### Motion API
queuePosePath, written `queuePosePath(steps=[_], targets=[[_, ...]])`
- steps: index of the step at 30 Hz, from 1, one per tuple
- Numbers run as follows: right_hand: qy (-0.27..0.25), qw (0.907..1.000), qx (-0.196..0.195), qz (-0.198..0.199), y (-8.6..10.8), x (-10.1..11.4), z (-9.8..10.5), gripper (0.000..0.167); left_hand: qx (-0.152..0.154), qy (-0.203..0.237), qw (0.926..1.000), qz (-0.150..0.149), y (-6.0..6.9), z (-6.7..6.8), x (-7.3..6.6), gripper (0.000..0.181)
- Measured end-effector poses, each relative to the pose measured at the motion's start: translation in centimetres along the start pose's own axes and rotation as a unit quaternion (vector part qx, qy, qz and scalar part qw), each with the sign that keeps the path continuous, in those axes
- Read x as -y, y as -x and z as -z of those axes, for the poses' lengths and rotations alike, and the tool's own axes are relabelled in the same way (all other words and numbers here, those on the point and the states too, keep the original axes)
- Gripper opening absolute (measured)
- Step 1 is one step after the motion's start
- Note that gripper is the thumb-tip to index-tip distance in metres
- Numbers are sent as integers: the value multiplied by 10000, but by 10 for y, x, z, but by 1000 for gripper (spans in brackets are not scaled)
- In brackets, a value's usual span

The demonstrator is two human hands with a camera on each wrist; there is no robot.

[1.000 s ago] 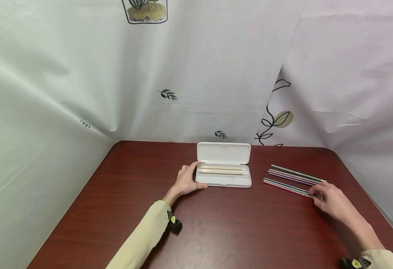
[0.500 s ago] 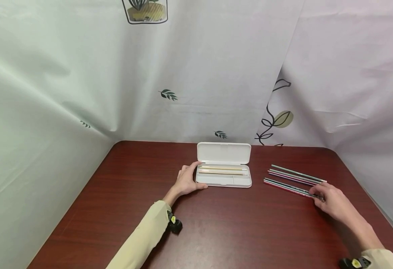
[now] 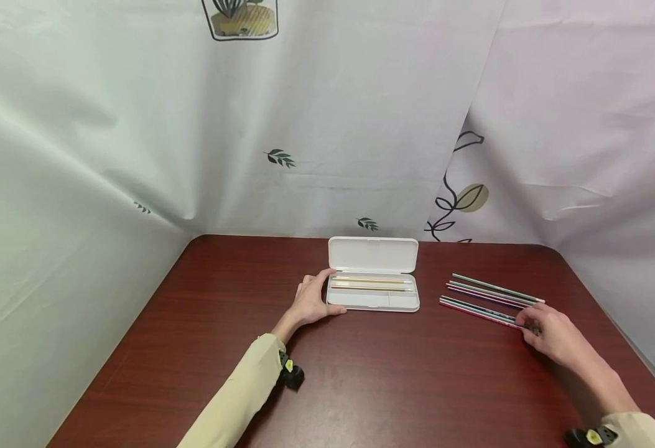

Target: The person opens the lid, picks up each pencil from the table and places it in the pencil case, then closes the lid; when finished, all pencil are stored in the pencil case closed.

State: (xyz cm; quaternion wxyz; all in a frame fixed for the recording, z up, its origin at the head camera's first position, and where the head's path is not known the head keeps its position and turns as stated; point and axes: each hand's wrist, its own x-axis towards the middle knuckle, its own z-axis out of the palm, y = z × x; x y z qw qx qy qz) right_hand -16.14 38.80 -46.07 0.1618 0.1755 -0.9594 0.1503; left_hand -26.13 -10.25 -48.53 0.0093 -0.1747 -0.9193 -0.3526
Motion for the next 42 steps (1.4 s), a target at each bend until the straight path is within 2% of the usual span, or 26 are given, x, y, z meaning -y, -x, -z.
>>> queuePosePath(steps=[19,31,38,42], targets=[[-175,9944,975,-355,-7,3,8,21,13,-73,10000,-19,-1,-1,1,92],[-115,9957,912,-110,-6,1,7,25,-22,-79,9999,-66,0,-2,1,92],[-186,9975,686,51,-6,3,6,27,-18,-36,10000,-31,0,-1,-1,92],[-249,9982,466,271,-10,4,4,30,-24,-38,10000,-2,0,-1,-1,92]])
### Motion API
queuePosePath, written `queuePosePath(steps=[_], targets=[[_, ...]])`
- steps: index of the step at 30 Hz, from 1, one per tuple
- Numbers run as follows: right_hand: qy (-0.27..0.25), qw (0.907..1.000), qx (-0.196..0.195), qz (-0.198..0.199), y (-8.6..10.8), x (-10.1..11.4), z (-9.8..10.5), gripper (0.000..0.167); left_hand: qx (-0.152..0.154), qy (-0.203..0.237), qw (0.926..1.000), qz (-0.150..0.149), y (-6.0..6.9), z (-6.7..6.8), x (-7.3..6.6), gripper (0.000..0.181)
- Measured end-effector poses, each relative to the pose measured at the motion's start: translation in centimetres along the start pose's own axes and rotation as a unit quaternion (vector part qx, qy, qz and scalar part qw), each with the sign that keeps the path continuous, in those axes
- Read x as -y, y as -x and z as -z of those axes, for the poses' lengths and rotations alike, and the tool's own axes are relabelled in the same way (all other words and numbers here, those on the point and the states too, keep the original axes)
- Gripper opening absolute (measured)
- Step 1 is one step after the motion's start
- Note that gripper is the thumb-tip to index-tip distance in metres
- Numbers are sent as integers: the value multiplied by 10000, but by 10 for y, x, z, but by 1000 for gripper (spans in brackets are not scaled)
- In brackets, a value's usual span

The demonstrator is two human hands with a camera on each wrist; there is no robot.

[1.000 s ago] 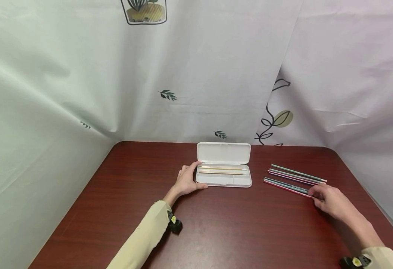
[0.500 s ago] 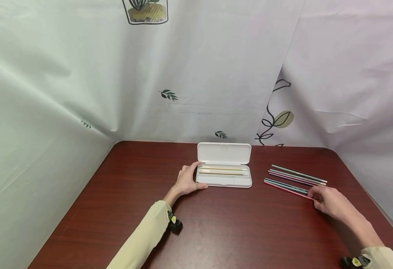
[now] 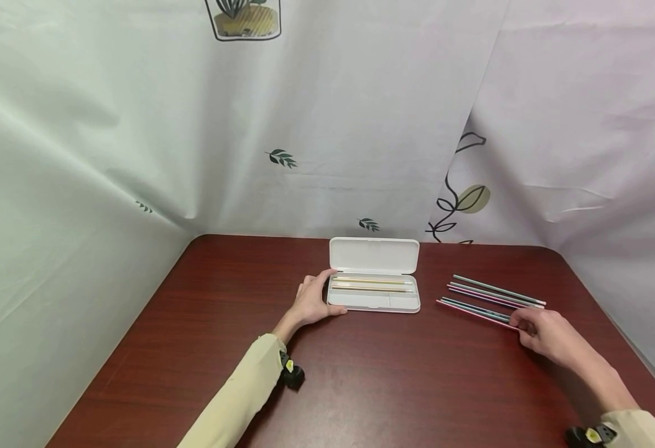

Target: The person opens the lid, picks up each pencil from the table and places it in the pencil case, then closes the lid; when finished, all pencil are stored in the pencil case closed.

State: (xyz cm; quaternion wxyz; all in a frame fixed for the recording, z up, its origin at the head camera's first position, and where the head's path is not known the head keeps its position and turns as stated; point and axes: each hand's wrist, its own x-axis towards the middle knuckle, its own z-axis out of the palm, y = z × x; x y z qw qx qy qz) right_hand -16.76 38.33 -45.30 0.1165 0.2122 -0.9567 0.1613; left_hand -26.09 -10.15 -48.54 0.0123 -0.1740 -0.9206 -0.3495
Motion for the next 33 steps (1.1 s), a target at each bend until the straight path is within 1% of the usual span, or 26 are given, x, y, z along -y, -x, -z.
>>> queuePosePath(steps=[4,10,19,26,33], targets=[[-59,9994,-229,264,-6,2,-1,33,-2,17,10000,30,0,-1,1,92],[-104,9985,-354,415,-19,10,-3,33,-17,32,10000,9,0,0,1,92],[-274,9970,-289,656,-41,20,-6,33,14,55,10000,42,0,0,1,91],[-321,9974,-9,652,-59,31,-7,27,-16,13,10000,0,0,0,1,91],[-462,9955,37,824,-77,43,-13,27,25,2,10000,-2,1,0,-1,92]])
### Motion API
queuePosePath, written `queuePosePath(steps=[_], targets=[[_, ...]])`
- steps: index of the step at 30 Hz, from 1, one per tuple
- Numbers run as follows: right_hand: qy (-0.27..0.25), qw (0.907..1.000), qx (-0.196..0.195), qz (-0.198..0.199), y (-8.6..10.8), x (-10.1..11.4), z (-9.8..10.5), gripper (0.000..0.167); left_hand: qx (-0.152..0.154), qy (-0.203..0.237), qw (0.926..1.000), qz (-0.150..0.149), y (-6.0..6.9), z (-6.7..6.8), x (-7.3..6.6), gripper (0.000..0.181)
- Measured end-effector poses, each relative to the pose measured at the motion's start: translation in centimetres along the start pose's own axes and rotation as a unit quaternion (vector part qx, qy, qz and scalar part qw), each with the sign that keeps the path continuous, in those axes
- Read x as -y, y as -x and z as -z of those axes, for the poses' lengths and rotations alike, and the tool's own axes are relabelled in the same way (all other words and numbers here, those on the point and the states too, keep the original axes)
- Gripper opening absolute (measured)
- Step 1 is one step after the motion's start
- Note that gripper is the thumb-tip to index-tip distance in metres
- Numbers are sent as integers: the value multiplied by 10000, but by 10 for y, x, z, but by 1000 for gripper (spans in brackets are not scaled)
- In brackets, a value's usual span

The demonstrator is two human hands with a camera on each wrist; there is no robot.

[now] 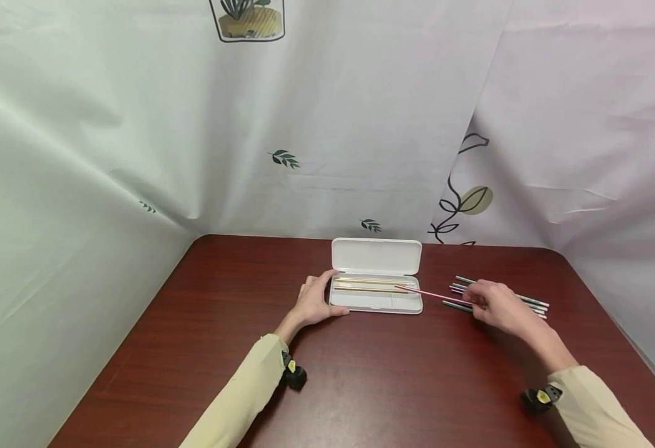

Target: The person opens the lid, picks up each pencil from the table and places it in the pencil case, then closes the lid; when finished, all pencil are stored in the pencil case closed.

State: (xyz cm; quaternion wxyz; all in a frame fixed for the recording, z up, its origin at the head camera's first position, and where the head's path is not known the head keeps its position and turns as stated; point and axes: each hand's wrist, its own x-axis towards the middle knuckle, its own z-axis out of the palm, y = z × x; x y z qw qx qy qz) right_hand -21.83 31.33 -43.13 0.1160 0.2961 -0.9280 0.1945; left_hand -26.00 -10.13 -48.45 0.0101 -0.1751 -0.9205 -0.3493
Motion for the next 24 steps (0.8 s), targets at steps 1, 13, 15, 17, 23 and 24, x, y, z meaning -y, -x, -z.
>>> queuePosePath(steps=[1,13,15,17,23,24], targets=[[-16,10000,14,8,-3,1,-1,27,7,1,10000,8,0,0,0,92],[-125,9994,337,7,-39,12,-15,22,-4,27,10000,-47,-1,0,0,91],[-134,9991,400,23,-44,14,-18,21,3,44,10000,-40,-1,0,0,92],[-123,9990,436,54,-50,17,-20,21,8,31,10000,-24,-1,0,1,92],[-92,9987,434,264,-65,24,-28,22,31,42,10000,30,0,-1,2,92],[-91,9986,437,288,-67,25,-30,22,29,49,10000,37,0,-1,2,92]])
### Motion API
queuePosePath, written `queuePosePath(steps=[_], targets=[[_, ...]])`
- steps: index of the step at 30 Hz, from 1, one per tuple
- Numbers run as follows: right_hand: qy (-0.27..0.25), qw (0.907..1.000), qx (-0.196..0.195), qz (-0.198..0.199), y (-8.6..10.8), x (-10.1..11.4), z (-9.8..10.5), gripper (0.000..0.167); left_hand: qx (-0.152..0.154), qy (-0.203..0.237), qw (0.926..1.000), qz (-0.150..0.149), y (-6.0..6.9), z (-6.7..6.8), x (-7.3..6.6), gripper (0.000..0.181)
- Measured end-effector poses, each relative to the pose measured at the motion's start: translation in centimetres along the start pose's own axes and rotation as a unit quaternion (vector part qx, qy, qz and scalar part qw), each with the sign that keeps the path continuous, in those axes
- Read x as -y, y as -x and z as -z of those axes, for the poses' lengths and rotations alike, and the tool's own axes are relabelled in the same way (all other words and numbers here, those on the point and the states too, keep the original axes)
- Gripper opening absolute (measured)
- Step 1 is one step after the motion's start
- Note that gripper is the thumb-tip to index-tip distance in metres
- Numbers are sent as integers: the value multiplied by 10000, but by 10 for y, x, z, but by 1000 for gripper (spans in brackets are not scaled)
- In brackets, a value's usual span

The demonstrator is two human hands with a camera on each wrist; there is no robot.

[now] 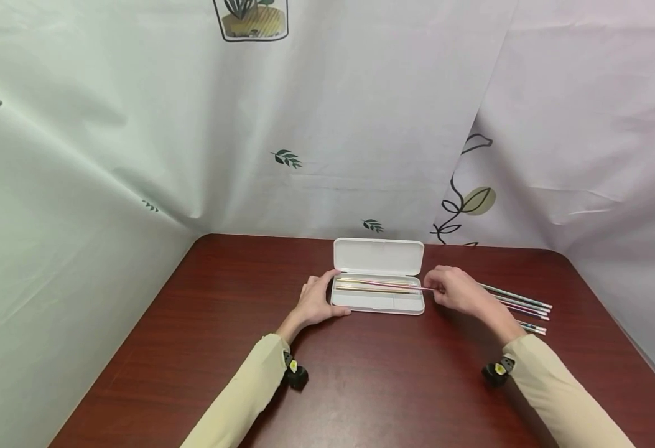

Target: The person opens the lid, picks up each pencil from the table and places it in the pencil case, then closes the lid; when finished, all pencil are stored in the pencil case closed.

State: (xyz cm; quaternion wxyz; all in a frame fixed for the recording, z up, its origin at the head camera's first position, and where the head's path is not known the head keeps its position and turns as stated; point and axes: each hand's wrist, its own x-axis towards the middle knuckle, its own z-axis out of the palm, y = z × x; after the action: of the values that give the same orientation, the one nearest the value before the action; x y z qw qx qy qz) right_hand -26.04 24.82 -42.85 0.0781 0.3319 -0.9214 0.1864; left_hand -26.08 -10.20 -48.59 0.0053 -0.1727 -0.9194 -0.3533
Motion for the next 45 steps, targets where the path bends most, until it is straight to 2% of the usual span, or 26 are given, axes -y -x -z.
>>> queuePosePath(steps=[8,24,28,45], targets=[[3,9999,-38,150,-16,8,-7,23,-55,-11,10000,-67,0,1,-1,92],[18,9996,220,161,-37,18,-20,20,-107,-25,9999,-119,1,0,1,91],[-21,9995,310,88,-41,18,-23,21,-112,-17,9999,-98,0,-1,1,91],[-162,9990,361,203,-47,19,-30,22,-101,-7,9999,-85,-1,-1,2,92]])
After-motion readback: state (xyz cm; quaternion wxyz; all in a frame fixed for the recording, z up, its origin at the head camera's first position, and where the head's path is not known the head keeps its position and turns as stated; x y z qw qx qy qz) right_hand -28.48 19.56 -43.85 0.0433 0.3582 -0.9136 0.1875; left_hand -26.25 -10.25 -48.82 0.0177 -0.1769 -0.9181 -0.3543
